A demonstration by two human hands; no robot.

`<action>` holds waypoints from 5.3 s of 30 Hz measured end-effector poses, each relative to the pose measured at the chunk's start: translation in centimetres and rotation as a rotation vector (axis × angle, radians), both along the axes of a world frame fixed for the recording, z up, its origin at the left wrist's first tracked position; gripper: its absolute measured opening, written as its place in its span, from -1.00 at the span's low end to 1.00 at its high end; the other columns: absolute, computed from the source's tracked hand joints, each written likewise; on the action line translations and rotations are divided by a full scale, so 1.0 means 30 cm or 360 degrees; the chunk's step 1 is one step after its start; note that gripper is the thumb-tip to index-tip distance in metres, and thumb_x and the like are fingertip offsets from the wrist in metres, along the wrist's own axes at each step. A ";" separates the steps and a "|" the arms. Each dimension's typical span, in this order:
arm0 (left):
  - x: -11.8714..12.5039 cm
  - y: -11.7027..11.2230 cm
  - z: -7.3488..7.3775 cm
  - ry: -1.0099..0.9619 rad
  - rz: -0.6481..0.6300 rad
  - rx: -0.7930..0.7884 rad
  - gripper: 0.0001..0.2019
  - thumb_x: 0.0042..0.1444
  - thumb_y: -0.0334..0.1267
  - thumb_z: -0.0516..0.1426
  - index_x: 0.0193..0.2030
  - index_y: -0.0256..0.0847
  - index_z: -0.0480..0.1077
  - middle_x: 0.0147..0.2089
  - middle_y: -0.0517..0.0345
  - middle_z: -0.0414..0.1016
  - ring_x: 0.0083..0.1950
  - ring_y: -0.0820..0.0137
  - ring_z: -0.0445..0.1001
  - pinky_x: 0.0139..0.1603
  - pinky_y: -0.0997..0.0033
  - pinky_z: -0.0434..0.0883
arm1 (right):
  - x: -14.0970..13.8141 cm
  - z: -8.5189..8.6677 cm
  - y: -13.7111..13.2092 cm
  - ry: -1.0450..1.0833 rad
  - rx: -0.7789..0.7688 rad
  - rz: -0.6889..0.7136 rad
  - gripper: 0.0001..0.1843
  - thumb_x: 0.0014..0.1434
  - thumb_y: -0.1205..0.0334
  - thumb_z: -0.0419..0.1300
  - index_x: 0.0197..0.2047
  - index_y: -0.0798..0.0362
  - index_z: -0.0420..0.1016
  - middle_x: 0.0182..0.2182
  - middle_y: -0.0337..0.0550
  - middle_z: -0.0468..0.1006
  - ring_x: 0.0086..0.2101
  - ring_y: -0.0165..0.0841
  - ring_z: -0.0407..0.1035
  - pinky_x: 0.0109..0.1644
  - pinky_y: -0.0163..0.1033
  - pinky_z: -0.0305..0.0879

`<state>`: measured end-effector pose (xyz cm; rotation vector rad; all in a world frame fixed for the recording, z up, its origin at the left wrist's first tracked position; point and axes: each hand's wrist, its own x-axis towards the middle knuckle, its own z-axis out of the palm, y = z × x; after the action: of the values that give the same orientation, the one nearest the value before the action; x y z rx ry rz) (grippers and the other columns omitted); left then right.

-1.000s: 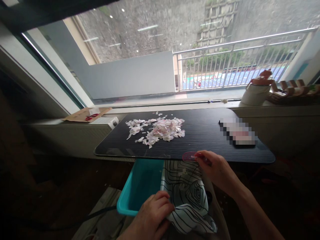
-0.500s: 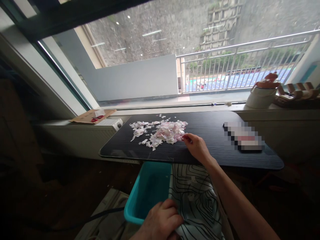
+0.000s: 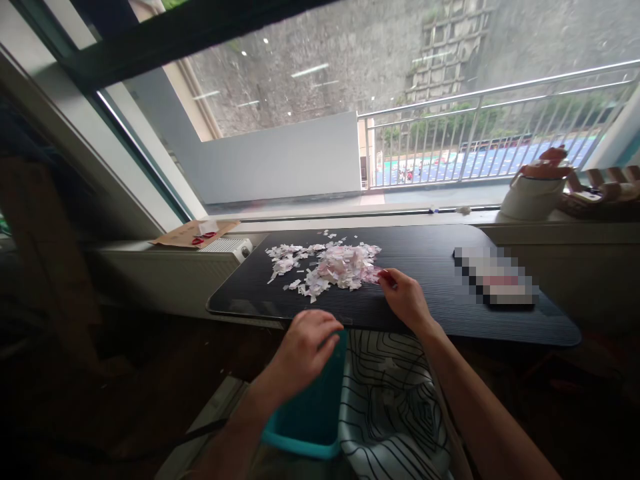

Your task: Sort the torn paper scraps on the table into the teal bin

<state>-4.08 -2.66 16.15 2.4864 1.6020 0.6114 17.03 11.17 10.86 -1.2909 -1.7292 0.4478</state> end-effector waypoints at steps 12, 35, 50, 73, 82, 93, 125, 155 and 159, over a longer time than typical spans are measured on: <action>0.038 0.477 0.025 0.0333 0.0445 -0.0165 -0.69 0.11 -0.06 0.17 -0.05 -0.13 0.49 -0.03 -0.02 0.46 -0.05 0.16 0.45 -0.04 0.25 0.40 | 0.011 -0.013 -0.007 0.0286 -0.0112 0.0021 -0.74 0.06 0.07 0.17 -0.26 0.05 0.54 -0.35 -0.11 0.62 -0.33 -0.26 0.47 -0.17 -0.16 0.35; -0.084 0.469 0.026 0.0217 0.0306 -0.0236 -0.83 0.11 -0.26 0.13 -0.25 -0.17 0.56 -0.20 0.10 0.55 -0.18 0.32 0.49 -0.16 0.47 0.38 | 0.014 -0.019 -0.005 0.0213 -0.0107 -0.0086 -0.74 0.08 0.08 0.14 -0.25 0.04 0.54 -0.37 -0.11 0.62 -0.35 -0.26 0.47 -0.18 -0.14 0.34; 0.007 0.468 0.026 0.0186 0.0134 -0.0231 -0.72 0.11 -0.06 0.17 -0.13 -0.14 0.53 -0.14 0.11 0.50 -0.13 0.31 0.47 -0.12 0.44 0.39 | 0.020 -0.026 0.001 0.0235 -0.0094 -0.0065 -0.75 0.08 0.07 0.15 -0.26 0.03 0.54 -0.37 -0.11 0.63 -0.33 -0.24 0.49 -0.12 -0.11 0.37; -0.011 0.500 0.075 0.0076 0.0172 -0.0165 -0.74 0.18 -0.30 0.01 -0.28 -0.21 0.55 -0.30 0.15 0.55 -0.28 0.38 0.47 -0.27 0.49 0.36 | 0.015 -0.015 -0.005 0.0269 -0.0131 -0.0042 -0.77 0.07 0.10 0.15 -0.27 0.03 0.53 -0.36 -0.11 0.62 -0.32 -0.25 0.48 -0.13 -0.12 0.37; 0.011 0.437 0.048 0.0234 0.0072 -0.0268 -0.82 0.06 -0.14 0.20 -0.24 -0.12 0.55 -0.26 0.15 0.54 -0.24 0.32 0.48 -0.25 0.46 0.38 | 0.015 -0.016 -0.005 0.0230 -0.0135 -0.0053 -0.76 0.09 0.10 0.15 -0.25 0.03 0.53 -0.35 -0.11 0.62 -0.31 -0.25 0.48 -0.12 -0.13 0.36; 0.028 0.445 0.036 0.0355 0.0058 -0.0317 -0.78 0.14 -0.13 0.17 -0.13 -0.17 0.48 -0.18 0.09 0.52 -0.16 0.31 0.48 -0.12 0.39 0.39 | 0.016 -0.020 -0.002 0.0218 -0.0118 -0.0033 -0.75 0.08 0.09 0.15 -0.25 0.03 0.53 -0.33 -0.11 0.62 -0.31 -0.25 0.48 -0.12 -0.13 0.36; -0.045 0.432 0.021 0.0086 -0.0051 -0.0145 -0.87 0.00 -0.30 0.21 -0.28 -0.15 0.57 -0.34 0.14 0.51 -0.31 0.34 0.46 -0.24 0.42 0.38 | 0.013 -0.004 -0.012 0.0290 -0.0154 -0.0031 -0.75 0.07 0.07 0.16 -0.27 0.04 0.52 -0.35 -0.11 0.62 -0.30 -0.23 0.49 -0.11 -0.10 0.36; -0.360 0.374 -0.151 -0.0744 0.0530 0.0475 -0.50 0.09 -0.29 0.09 0.20 -0.25 0.19 -0.38 0.24 0.40 -0.36 0.43 0.40 -0.13 0.38 0.39 | 0.186 0.026 -0.336 0.0057 -0.0111 0.0163 -0.76 0.13 0.02 0.19 -0.26 0.01 0.51 -0.39 -0.16 0.59 -0.39 -0.32 0.47 -0.29 -0.28 0.43; -0.353 0.366 -0.153 -0.0692 0.0528 0.0435 -0.50 0.07 -0.29 0.12 0.19 -0.19 0.22 -0.39 0.27 0.40 -0.38 0.43 0.40 -0.17 0.39 0.39 | 0.109 0.035 -0.306 0.0106 -0.0111 0.0248 -0.74 0.14 0.02 0.18 -0.24 0.02 0.51 -0.35 -0.13 0.60 -0.36 -0.30 0.47 -0.25 -0.25 0.43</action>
<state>-14.67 8.34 11.57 2.0440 1.8489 1.3884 20.28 1.98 11.92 -1.1804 -1.7785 0.6390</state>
